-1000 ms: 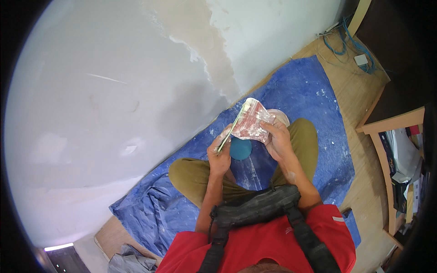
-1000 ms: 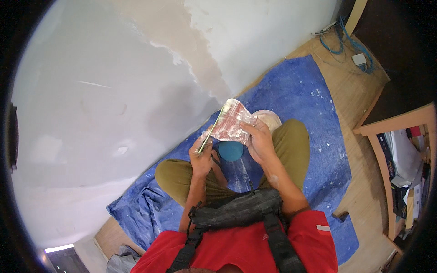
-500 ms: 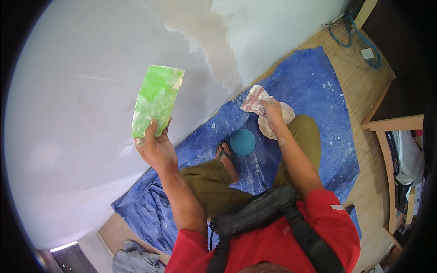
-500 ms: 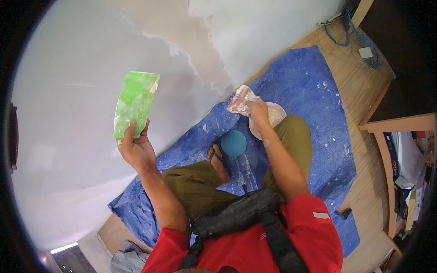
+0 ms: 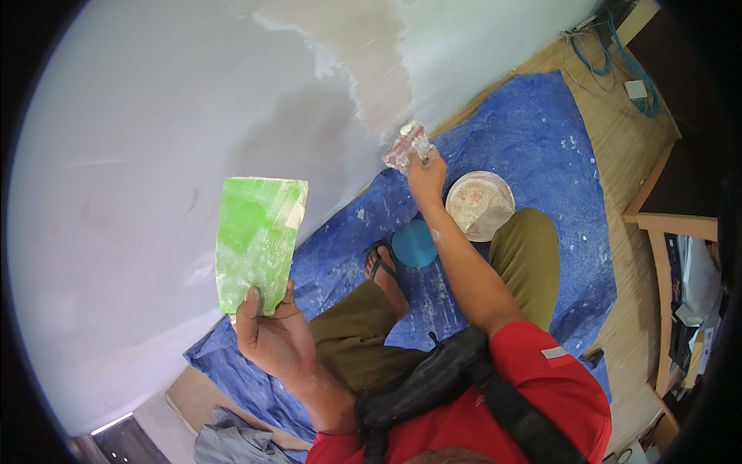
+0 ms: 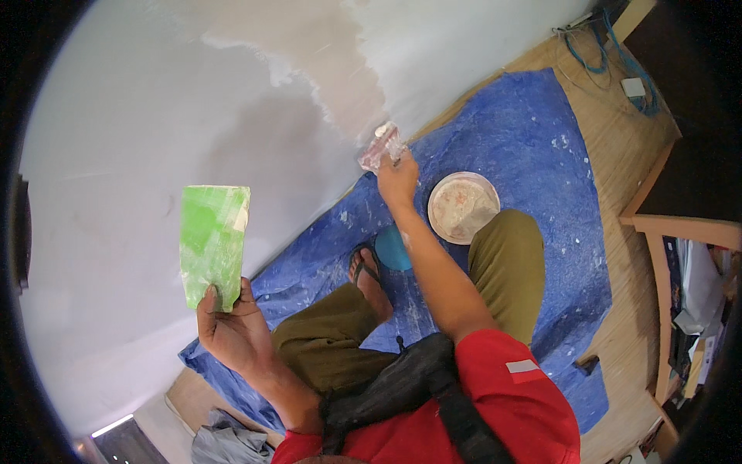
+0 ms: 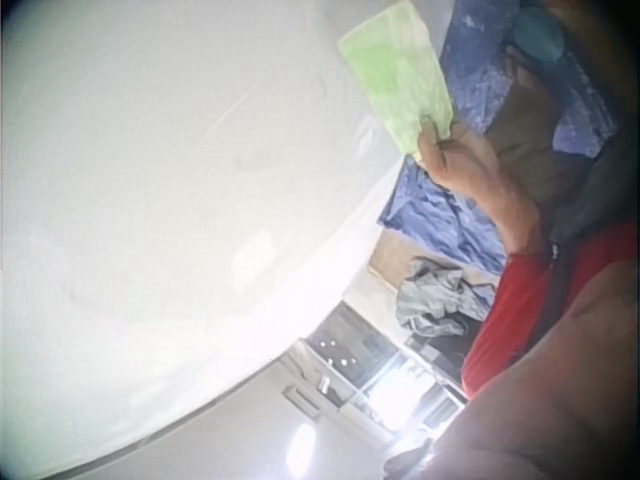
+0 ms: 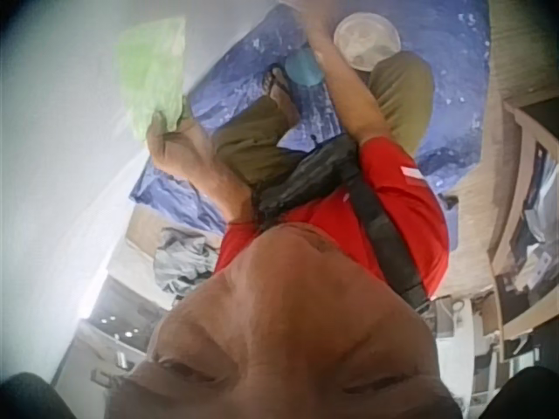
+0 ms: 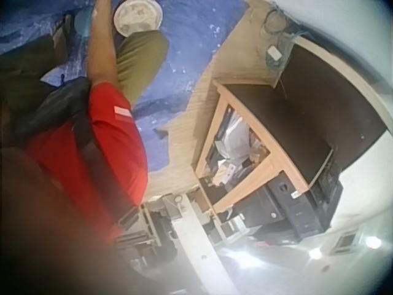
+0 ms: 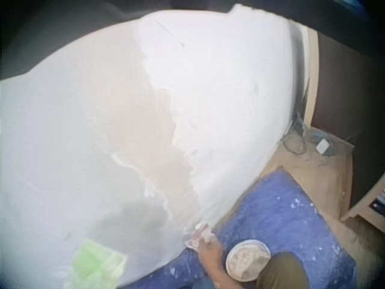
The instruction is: The person applies and smooths plaster onto a wall seam using putty knives, repeatedly spreading the compound along the surface and scraping plaster between the tools.
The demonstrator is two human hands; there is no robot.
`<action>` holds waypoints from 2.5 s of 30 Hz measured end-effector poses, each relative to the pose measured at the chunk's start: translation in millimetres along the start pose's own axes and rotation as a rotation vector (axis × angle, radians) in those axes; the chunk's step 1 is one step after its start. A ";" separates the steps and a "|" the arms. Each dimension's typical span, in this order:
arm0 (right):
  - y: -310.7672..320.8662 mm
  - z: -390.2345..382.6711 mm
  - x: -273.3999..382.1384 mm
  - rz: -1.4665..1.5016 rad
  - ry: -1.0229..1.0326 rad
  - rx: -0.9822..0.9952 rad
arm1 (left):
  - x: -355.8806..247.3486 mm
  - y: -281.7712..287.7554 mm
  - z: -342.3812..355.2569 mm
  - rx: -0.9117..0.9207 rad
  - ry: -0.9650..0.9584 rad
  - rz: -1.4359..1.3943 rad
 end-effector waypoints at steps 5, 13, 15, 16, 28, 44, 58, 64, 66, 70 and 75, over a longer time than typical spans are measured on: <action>-23.2 -10.5 53.4 -0.281 0.071 -0.051 | -3.1 -6.4 0.0 0.054 0.032 -0.010; -79.0 -30.8 77.0 -0.318 0.308 -0.191 | 4.9 -5.8 -0.3 0.026 0.137 -0.064; -81.9 -50.6 71.5 -0.288 0.386 -0.169 | 6.6 -2.7 1.3 0.014 0.151 -0.078; -82.3 -65.4 71.8 -0.260 0.467 -0.147 | 7.9 -1.3 2.2 0.018 0.160 -0.072; -41.2 1.8 -62.1 0.489 -0.481 0.113 | 4.5 -6.9 4.7 0.035 0.108 -0.036; -14.5 15.5 123.9 0.460 -0.187 0.183 | 7.5 -11.4 13.5 0.096 0.078 -0.060; 19.8 -11.0 331.4 0.525 0.088 0.281 | 18.7 -29.7 29.9 0.084 0.034 -0.045; 52.0 -37.3 451.1 0.610 0.286 0.355 | 30.2 -32.2 42.3 0.046 0.038 -0.036; 67.4 -36.0 473.1 0.640 0.363 0.400 | 35.9 -33.1 44.6 0.034 0.049 -0.048; 115.3 -17.0 461.2 0.763 0.431 0.373 | 36.6 -32.3 45.2 0.028 0.066 -0.071; 129.4 3.0 346.2 0.392 0.477 0.181 | 28.7 -40.2 35.5 0.046 0.048 -0.062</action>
Point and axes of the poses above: each hand's wrist, its own z-axis towards the middle knuckle, its own y-axis out of the back of the hand, x = y × z, the point moved 9 cm from there along z, towards the middle knuckle, and after that the axes turned 7 degrees about -z, right-handed, at the moved point
